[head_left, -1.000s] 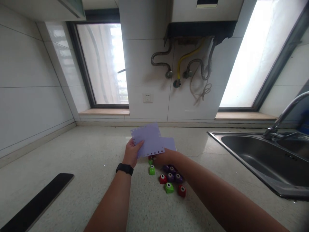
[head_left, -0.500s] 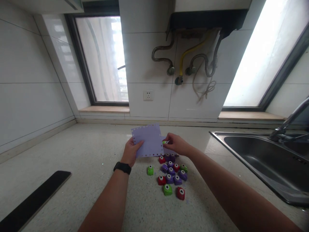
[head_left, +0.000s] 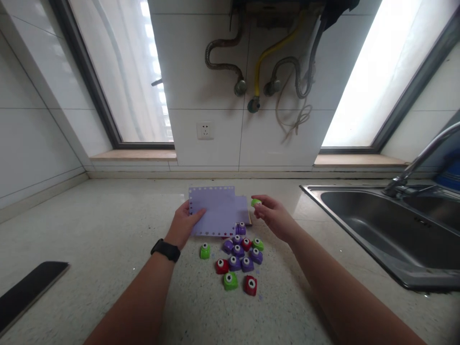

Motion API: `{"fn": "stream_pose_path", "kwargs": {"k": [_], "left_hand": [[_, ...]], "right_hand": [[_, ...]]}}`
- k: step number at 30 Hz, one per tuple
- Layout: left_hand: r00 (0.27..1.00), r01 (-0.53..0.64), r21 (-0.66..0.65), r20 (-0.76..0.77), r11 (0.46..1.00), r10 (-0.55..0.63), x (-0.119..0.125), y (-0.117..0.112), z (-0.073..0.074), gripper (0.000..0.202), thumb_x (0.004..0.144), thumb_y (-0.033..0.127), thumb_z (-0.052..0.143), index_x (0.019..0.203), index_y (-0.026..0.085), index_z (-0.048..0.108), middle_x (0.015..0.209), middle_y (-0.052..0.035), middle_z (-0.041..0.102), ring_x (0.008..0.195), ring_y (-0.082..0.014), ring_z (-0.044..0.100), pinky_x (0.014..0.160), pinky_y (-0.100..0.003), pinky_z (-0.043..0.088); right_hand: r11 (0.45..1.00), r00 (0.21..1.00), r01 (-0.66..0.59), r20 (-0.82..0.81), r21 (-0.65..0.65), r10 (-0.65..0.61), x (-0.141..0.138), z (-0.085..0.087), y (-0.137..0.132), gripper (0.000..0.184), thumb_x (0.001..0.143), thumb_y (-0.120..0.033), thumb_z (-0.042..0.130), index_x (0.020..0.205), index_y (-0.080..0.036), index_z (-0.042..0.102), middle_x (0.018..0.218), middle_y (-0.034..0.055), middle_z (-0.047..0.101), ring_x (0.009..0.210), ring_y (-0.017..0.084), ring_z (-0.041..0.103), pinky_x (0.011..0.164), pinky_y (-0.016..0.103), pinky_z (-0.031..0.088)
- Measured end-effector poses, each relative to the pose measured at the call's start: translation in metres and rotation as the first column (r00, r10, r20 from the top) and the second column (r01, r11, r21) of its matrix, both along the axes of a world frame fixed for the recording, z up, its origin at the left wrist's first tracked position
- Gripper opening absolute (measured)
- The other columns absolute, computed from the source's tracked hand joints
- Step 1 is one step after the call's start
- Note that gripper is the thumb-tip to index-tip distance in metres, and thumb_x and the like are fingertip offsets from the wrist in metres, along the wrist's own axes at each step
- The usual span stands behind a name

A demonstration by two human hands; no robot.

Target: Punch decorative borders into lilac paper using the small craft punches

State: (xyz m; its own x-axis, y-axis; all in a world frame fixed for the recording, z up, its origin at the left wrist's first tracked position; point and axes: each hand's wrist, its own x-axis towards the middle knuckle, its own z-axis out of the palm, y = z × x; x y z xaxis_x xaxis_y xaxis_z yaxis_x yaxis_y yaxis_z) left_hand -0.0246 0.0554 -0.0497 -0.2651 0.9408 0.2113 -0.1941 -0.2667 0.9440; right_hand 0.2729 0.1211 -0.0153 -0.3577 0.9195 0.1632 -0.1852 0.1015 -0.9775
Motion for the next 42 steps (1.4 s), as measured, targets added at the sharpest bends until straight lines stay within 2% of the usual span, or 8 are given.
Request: {"fn": "stream_pose_path", "kwargs": {"k": [3,8,14,22,29,34,42], "left_hand": [[0.999,-0.026,-0.012,-0.025,1.0,0.026,0.006,-0.001,-0.002,0.055,0.069,0.039,0.092,0.117,0.017,0.073,0.112,-0.015,0.077,0.092,-0.0268,0.075,0.088,-0.043,0.059],[0.999,-0.011,-0.056,-0.04,0.998,0.009,0.021,-0.002,-0.008,0.055,0.068,0.039,0.092,0.116,0.017,0.074,0.111,-0.0149,0.077,0.089,-0.0277,0.075,0.087,-0.043,0.059],[0.999,0.053,-0.084,0.005,0.995,-0.052,0.026,0.002,-0.018,0.054,0.069,0.038,0.092,0.115,0.017,0.073,0.109,-0.0134,0.077,0.087,-0.0258,0.075,0.082,-0.039,0.061],[0.998,0.026,-0.162,0.066,0.987,-0.016,0.026,-0.004,-0.012,0.059,0.064,0.042,0.095,0.113,0.016,0.074,0.104,-0.0138,0.077,0.092,-0.03,0.074,0.085,-0.044,0.06],[0.997,-0.079,-0.179,-0.012,0.981,0.078,0.028,-0.003,-0.013,0.06,0.061,0.052,0.094,0.107,0.018,0.076,0.096,-0.0121,0.077,0.091,-0.0328,0.074,0.079,-0.044,0.062],[0.997,-0.078,-0.184,-0.037,0.98,0.072,0.032,-0.007,-0.008,0.062,0.056,0.055,0.095,0.102,0.017,0.077,0.092,-0.0121,0.077,0.091,-0.0339,0.073,0.081,-0.045,0.061],[0.992,-0.083,-0.168,-0.109,0.982,0.066,0.032,-0.009,-0.007,0.062,0.06,0.057,0.093,0.103,0.016,0.075,0.092,-0.0113,0.077,0.085,-0.0305,0.073,0.08,-0.042,0.06]], "right_hand": [[0.996,0.992,-0.011,-0.125,-0.086,0.0,0.0,-0.002,-0.003,0.041,0.076,-0.042,0.085,0.11,-0.022,0.073,0.092,0.0015,0.067,0.078,0.014,0.063,0.078,0.032,0.052],[0.998,0.98,-0.02,-0.197,-0.058,0.008,0.003,-0.006,-0.004,0.049,0.075,-0.034,0.086,0.12,-0.026,0.07,0.094,-0.0001,0.069,0.083,0.015,0.066,0.087,0.035,0.052],[0.993,0.987,-0.042,-0.16,-0.114,0.023,0.005,-0.018,0.001,0.041,0.072,-0.036,0.089,0.107,-0.021,0.073,0.095,0.003,0.072,0.081,0.015,0.067,0.084,0.035,0.054],[0.993,0.996,0.012,-0.086,-0.12,-0.022,-0.009,-0.025,-0.002,0.039,0.075,-0.046,0.087,0.1,-0.02,0.072,0.09,0.0045,0.073,0.078,0.017,0.068,0.084,0.038,0.055],[0.995,0.997,0.026,-0.074,-0.098,-0.033,-0.013,-0.028,-0.009,0.036,0.079,-0.046,0.085,0.1,-0.021,0.072,0.089,0.0036,0.074,0.078,0.017,0.07,0.08,0.036,0.055],[0.997,0.999,0.022,-0.046,-0.076,-0.026,-0.014,-0.028,-0.01,0.035,0.08,-0.047,0.084,0.101,-0.02,0.072,0.087,0.0039,0.074,0.076,0.017,0.069,0.078,0.036,0.056],[0.998,0.996,0.03,-0.079,-0.052,-0.034,-0.014,-0.028,-0.01,0.033,0.08,-0.043,0.085,0.1,-0.02,0.072,0.084,0.0021,0.073,0.073,0.016,0.07,0.074,0.034,0.057]]}}
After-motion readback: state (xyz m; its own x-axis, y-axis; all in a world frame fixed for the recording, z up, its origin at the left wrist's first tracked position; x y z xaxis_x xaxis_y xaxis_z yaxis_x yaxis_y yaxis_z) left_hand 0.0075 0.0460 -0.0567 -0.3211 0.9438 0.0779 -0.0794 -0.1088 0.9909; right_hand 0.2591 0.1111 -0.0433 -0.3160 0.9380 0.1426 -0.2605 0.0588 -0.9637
